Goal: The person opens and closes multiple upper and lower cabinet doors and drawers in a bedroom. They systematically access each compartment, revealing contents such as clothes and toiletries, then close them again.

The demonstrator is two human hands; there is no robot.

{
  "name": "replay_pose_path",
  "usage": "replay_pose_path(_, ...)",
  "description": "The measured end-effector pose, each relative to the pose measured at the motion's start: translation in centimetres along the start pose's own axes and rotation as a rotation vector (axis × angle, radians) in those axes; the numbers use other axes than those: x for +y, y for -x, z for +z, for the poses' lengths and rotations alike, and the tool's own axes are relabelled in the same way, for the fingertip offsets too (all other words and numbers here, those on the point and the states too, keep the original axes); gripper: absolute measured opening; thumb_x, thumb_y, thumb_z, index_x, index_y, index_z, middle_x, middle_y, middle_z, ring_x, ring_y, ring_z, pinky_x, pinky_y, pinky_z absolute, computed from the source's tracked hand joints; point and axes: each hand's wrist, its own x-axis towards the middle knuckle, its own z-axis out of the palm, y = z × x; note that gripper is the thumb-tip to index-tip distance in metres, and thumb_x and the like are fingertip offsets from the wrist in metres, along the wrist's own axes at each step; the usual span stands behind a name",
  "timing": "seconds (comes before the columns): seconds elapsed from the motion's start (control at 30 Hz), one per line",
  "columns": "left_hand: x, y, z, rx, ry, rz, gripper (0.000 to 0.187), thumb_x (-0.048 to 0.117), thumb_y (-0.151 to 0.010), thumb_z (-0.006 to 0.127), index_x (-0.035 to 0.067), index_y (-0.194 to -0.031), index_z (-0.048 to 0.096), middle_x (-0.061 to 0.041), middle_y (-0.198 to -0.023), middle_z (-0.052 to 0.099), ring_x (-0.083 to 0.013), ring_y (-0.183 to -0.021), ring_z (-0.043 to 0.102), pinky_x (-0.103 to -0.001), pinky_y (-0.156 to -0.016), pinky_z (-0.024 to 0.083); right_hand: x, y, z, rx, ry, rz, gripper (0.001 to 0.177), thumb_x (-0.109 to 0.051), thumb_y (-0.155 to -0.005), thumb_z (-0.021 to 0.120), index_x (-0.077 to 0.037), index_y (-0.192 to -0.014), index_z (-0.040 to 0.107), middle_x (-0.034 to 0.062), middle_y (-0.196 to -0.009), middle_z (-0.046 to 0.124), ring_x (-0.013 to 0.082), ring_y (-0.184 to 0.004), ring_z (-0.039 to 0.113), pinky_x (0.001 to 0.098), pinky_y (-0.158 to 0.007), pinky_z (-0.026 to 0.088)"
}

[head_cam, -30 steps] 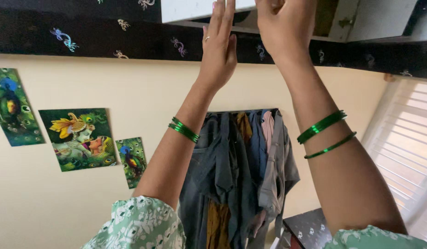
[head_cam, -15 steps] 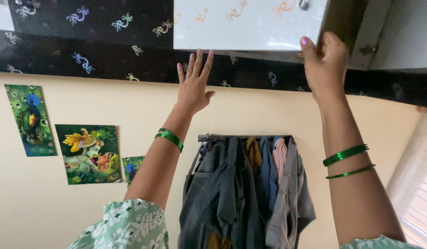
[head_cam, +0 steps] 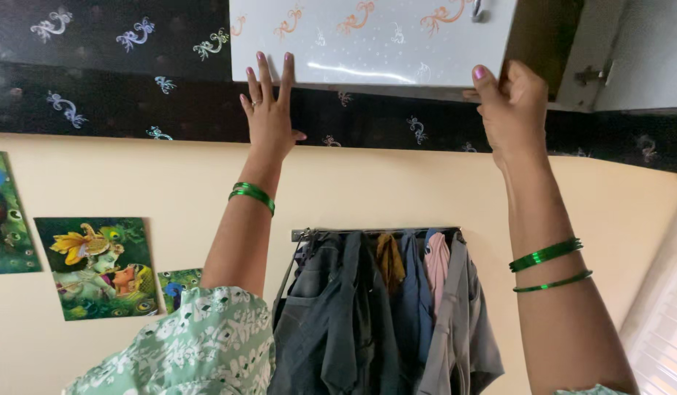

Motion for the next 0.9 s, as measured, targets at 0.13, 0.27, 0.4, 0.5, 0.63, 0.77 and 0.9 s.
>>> replay_pose_path(0.13,-0.5,-0.2,0.9,-0.032,-0.043,0.011,0.154,0.011,-0.053,0.099,0.036,-0.166,-0.002,-0.016,-0.172,-0.003,-0.0456,-0.157,0.013,-0.064,-0.118,0.034,2.6,-1.0,-0.3,-0.002,0.011,0.097,0.023,-0.025,-0.109,0.065,-0.002,-0.105,0.064,0.0059,-0.098,0.074,0.0108,-0.087,0.073,0.0249,-0.067,0.053)
replay_pose_path(0.27,-0.9,-0.4,1.3,-0.01,-0.057,0.027,0.153,0.01,-0.051,0.099,0.038,-0.165,0.001,-0.013,-0.172,0.001,-0.0429,-0.157,0.014,-0.064,-0.121,0.03,5.9,-2.5,-0.5,0.014,-0.014,0.124,0.019,-0.023,-0.106,0.065,-0.004,-0.107,0.067,0.002,-0.096,0.073,0.0078,-0.082,0.069,0.0235,-0.065,0.052)
replay_pose_path(0.4,-1.2,0.1,1.3,-0.033,-0.057,0.037,0.153,0.006,-0.051,0.098,0.037,-0.167,0.003,-0.01,-0.174,0.002,-0.0409,-0.158,0.014,-0.062,-0.124,0.027,9.7,-2.8,-0.2,0.032,-0.047,0.138,0.022,-0.022,-0.111,0.07,0.0,-0.109,0.069,0.0008,-0.09,0.065,0.0065,-0.075,0.055,0.0237,-0.065,0.046)
replay_pose_path(0.5,-1.0,-0.4,1.2,-0.068,-0.079,0.03,0.152,0.006,-0.051,0.097,0.036,-0.166,0.003,-0.009,-0.174,0.001,-0.0393,-0.158,0.013,-0.06,-0.124,0.025,11.6,-3.4,0.1,0.076,0.027,0.141,0.024,-0.02,-0.11,0.073,0.003,-0.106,0.071,0.0004,-0.083,0.058,0.0068,-0.07,0.045,0.0263,-0.061,0.037)
replay_pose_path(0.63,-0.8,-0.9,1.5,-0.142,-0.086,-0.021,0.151,0.009,-0.05,0.098,0.031,-0.164,0.001,-0.008,-0.171,-0.001,-0.0378,-0.158,0.012,-0.059,-0.124,0.023,13.4,-4.3,1.3,0.14,0.023,-0.018,0.016,-0.011,-0.1,0.073,0.0,-0.11,0.072,-0.0026,-0.087,0.071,0.0012,-0.075,0.058,0.0198,-0.067,0.047)
replay_pose_path(0.77,-1.0,-1.2,1.9,-0.149,-0.114,-0.008,0.15,0.007,-0.052,0.097,0.03,-0.165,0.001,-0.008,-0.172,-0.001,-0.0371,-0.158,0.013,-0.057,-0.125,0.022,15.0,-4.6,2.2,0.167,0.275,0.041,0.016,-0.014,-0.104,0.072,0.002,-0.102,0.073,0.0056,-0.081,0.068,0.0091,-0.069,0.053,0.0278,-0.064,0.044)
replay_pose_path(0.9,-1.4,-1.4,2.2,-0.171,-0.148,0.019,0.145,0.01,-0.055,0.096,0.033,-0.165,0.004,-0.01,-0.172,0.0,-0.0365,-0.158,0.011,-0.057,-0.125,0.019,16.8,-5.9,2.6,0.133,0.397,0.025,0.017,-0.015,-0.102,0.073,0.001,-0.107,0.074,0.0154,-0.087,0.072,0.0184,-0.076,0.065,0.0339,-0.073,0.049)
